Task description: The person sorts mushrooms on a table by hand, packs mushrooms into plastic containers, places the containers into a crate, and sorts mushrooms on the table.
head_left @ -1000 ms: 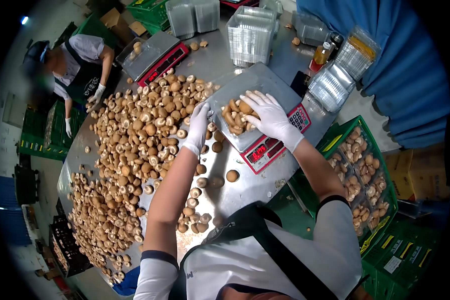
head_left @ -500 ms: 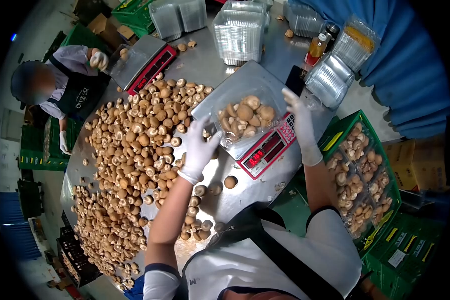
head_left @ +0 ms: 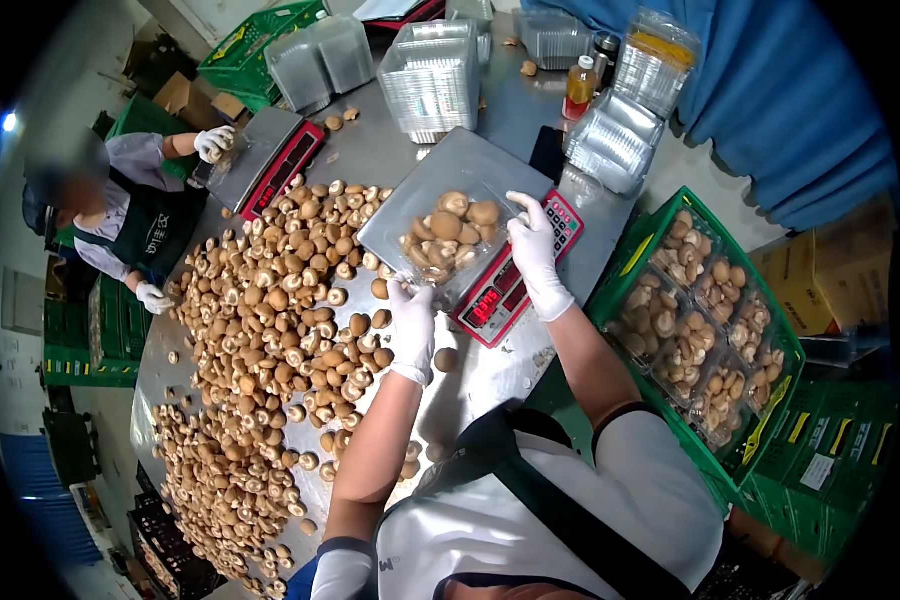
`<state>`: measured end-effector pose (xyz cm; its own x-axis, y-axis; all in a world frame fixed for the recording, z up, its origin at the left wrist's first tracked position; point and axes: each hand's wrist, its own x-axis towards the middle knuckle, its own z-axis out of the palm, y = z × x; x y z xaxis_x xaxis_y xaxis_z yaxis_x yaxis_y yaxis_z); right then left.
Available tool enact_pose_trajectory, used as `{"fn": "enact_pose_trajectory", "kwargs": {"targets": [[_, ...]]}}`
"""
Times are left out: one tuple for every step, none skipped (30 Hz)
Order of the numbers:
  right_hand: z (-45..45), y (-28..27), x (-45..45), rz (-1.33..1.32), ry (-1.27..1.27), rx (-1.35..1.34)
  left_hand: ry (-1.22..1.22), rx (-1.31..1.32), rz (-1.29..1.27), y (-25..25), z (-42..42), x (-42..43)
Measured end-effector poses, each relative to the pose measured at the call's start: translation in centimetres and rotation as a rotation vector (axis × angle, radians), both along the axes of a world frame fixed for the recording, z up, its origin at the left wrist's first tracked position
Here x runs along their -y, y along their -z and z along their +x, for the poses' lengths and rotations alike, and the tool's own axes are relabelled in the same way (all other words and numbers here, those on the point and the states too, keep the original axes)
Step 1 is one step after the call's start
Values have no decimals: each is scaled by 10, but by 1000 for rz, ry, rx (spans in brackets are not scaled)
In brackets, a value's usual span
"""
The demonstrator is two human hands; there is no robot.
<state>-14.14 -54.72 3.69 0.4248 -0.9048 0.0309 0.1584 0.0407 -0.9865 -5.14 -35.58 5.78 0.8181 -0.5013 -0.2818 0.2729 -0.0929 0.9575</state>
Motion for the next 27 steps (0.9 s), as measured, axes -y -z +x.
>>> {"fn": "enact_pose_trajectory", "kwargs": {"targets": [[-1, -2, -1, 3, -23, -14, -31, -82, -50, -5, -2, 0], [-4, -4, -2, 36, -24, -21, -17, -97, -41, -6, -3, -2], [-6, -10, -4, 69, -26, -28, -4, -110, -34, -10, -4, -4], [-7, -15, -6, 101, -28, -34, 8, -122, -26, -15, -3, -6], [-17, -21, -5, 96, -44, -148, 39, -134, 2, -20, -1, -13], [-26, -27, -6, 167, -18, -132, 61, -200, 59, -35, 2, -22], [-40, -35, -7, 151, -5, -114, 118, 16, 117, -45, 11, -37], [-54, -38, -5, 138, 7, -99, 174, 231, 178, -56, 18, -52], [-68, -34, -1, 93, 25, -105, 207, 406, 191, -93, 14, -62], [-82, -28, 5, 48, 43, -115, 240, 577, 204, -141, 7, -72], [-95, -21, 10, 78, 53, -62, 259, 898, 223, -175, 2, -85], [-107, -28, 7, 78, 64, -29, 270, 1213, 244, -209, -5, -97], [-115, -29, 7, 63, 78, -68, 354, 1349, 287, -252, -20, -107], [-122, -31, 10, 43, 93, -104, 438, 1486, 326, -295, -40, -117], [-129, -31, 12, 29, 66, -106, 535, 1493, 488, -331, -67, -125], [-131, -35, 9, -2, 47, -133, 611, 1593, 474, -351, -83, -130], [-132, -41, 5, -33, 31, -158, 675, 1667, 464, -362, -97, -136], [-132, -45, 2, -61, 17, -182, 732, 1727, 454, -369, -109, -142], [-132, -46, -1, -97, -27, -191, 770, 1775, 447, -373, -118, -146], [-132, -48, -3, -117, -60, -205, 792, 1798, 444, -374, -124, -148], [-129, -50, -5, -130, -97, -220, 809, 1815, 443, -373, -128, -151], [-126, -48, -8, -138, -137, -235, 822, 1821, 451, -372, -130, -154], [-124, -46, -8, -168, -180, -270, 833, 1826, 451, -371, -133, -156], [-124, -45, -10, -198, -207, -349, 833, 1827, 451, -370, -135, -159], [-122, -45, -13, -229, -227, -428, 836, 1827, 443, -368, -135, -162], [-121, -47, -15, -257, -249, -503, 838, 1835, 441, -369, -136, -164], [-117, -39, -14, -233, -254, -503, 834, 1833, 443, -368, -137, -168]]}}
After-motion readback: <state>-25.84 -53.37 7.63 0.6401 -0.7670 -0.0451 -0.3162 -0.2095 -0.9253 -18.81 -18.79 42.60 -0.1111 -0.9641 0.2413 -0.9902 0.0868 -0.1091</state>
